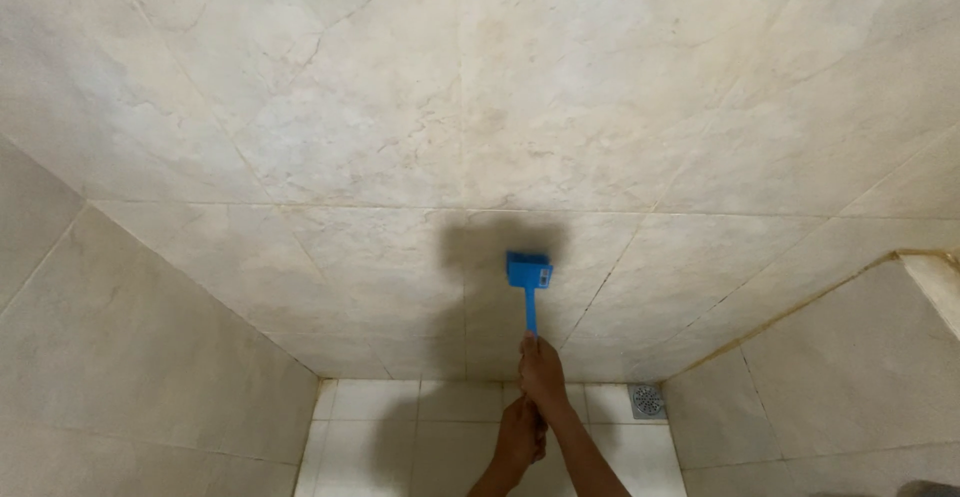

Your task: The person scrubs the tiled walls of a shower using a blue long-handled brush. They focus on the grout lines and the area around the shower fixture, moving the brush in back-and-forth motions.

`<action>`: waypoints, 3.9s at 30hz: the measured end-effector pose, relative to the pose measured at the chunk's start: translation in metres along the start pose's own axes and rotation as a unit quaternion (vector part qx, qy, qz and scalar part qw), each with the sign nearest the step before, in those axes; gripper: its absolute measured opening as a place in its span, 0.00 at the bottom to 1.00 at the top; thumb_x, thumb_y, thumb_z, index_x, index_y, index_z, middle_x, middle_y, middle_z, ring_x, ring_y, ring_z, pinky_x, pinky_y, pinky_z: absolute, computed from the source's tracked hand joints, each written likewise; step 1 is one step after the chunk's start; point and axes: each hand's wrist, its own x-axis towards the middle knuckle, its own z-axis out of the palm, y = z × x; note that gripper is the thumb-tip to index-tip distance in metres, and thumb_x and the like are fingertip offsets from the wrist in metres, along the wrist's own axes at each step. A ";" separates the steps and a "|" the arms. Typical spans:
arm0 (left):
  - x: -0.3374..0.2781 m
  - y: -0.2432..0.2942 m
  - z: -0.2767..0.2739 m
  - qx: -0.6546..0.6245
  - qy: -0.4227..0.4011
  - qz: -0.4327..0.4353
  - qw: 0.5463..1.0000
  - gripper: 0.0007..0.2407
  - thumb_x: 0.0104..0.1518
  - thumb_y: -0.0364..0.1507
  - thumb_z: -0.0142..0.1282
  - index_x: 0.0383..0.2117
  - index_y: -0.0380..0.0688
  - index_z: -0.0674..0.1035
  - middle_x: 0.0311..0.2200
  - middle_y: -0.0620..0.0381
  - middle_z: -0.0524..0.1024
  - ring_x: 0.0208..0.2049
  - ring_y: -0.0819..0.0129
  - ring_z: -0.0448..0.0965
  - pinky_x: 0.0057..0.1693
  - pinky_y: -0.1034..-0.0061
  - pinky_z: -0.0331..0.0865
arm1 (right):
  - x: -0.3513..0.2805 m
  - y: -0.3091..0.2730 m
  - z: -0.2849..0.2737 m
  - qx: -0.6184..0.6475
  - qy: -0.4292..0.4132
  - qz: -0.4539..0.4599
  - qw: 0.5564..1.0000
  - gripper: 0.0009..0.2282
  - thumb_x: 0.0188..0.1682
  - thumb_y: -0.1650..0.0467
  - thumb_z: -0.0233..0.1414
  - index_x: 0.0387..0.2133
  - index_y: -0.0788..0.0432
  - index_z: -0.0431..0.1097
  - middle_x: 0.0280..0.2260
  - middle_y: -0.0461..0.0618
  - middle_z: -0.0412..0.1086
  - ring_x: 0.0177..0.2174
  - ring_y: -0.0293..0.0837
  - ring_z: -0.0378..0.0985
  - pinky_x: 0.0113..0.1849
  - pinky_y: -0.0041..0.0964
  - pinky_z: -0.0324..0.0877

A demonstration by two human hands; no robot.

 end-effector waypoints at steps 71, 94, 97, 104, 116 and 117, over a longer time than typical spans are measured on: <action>0.006 -0.016 0.080 -0.046 -0.046 0.015 0.998 0.17 0.71 0.41 0.32 0.31 0.45 0.71 0.18 0.59 0.67 0.14 0.72 0.62 0.23 0.73 0.61 | 0.007 -0.005 -0.085 -0.058 -0.012 -0.004 0.998 0.20 0.57 0.54 0.40 0.27 0.57 0.63 0.13 0.47 0.60 0.11 0.40 0.62 0.16 0.38 0.59; 0.009 -0.013 0.096 0.000 -0.068 0.032 0.997 0.14 0.71 0.39 0.37 0.31 0.45 0.70 0.19 0.59 0.68 0.15 0.72 0.65 0.24 0.73 0.61 | -0.002 -0.023 -0.106 0.021 0.007 -0.004 1.000 0.17 0.56 0.58 0.45 0.28 0.59 0.64 0.13 0.46 0.57 0.10 0.40 0.58 0.14 0.39 0.56; 0.005 -0.017 0.092 0.014 -0.072 0.030 0.997 0.15 0.71 0.39 0.36 0.31 0.45 0.71 0.19 0.58 0.69 0.16 0.71 0.67 0.25 0.73 0.63 | -0.005 -0.017 -0.103 0.023 0.012 0.017 1.000 0.17 0.56 0.57 0.46 0.29 0.59 0.64 0.13 0.46 0.57 0.10 0.40 0.58 0.14 0.39 0.56; 0.008 -0.022 0.082 0.029 -0.068 0.046 0.996 0.18 0.71 0.41 0.34 0.33 0.44 0.73 0.20 0.58 0.71 0.17 0.72 0.69 0.27 0.74 0.66 | -0.017 -0.034 -0.093 0.018 0.018 0.047 0.999 0.16 0.56 0.58 0.46 0.30 0.60 0.66 0.13 0.44 0.58 0.11 0.38 0.58 0.15 0.37 0.56; 0.013 -0.031 0.073 0.042 -0.078 0.036 0.995 0.20 0.70 0.43 0.33 0.30 0.41 0.73 0.19 0.56 0.72 0.17 0.70 0.70 0.27 0.72 0.66 | -0.018 -0.015 -0.090 0.050 0.035 0.047 0.997 0.14 0.56 0.59 0.48 0.31 0.58 0.66 0.14 0.45 0.58 0.11 0.39 0.58 0.15 0.36 0.55; 0.013 -0.032 0.074 0.043 -0.080 0.036 0.995 0.20 0.70 0.43 0.33 0.30 0.41 0.73 0.19 0.56 0.72 0.17 0.70 0.70 0.27 0.72 0.66 | -0.017 -0.013 -0.091 0.051 0.037 0.047 0.997 0.14 0.56 0.59 0.48 0.31 0.58 0.66 0.14 0.45 0.58 0.11 0.39 0.58 0.15 0.36 0.55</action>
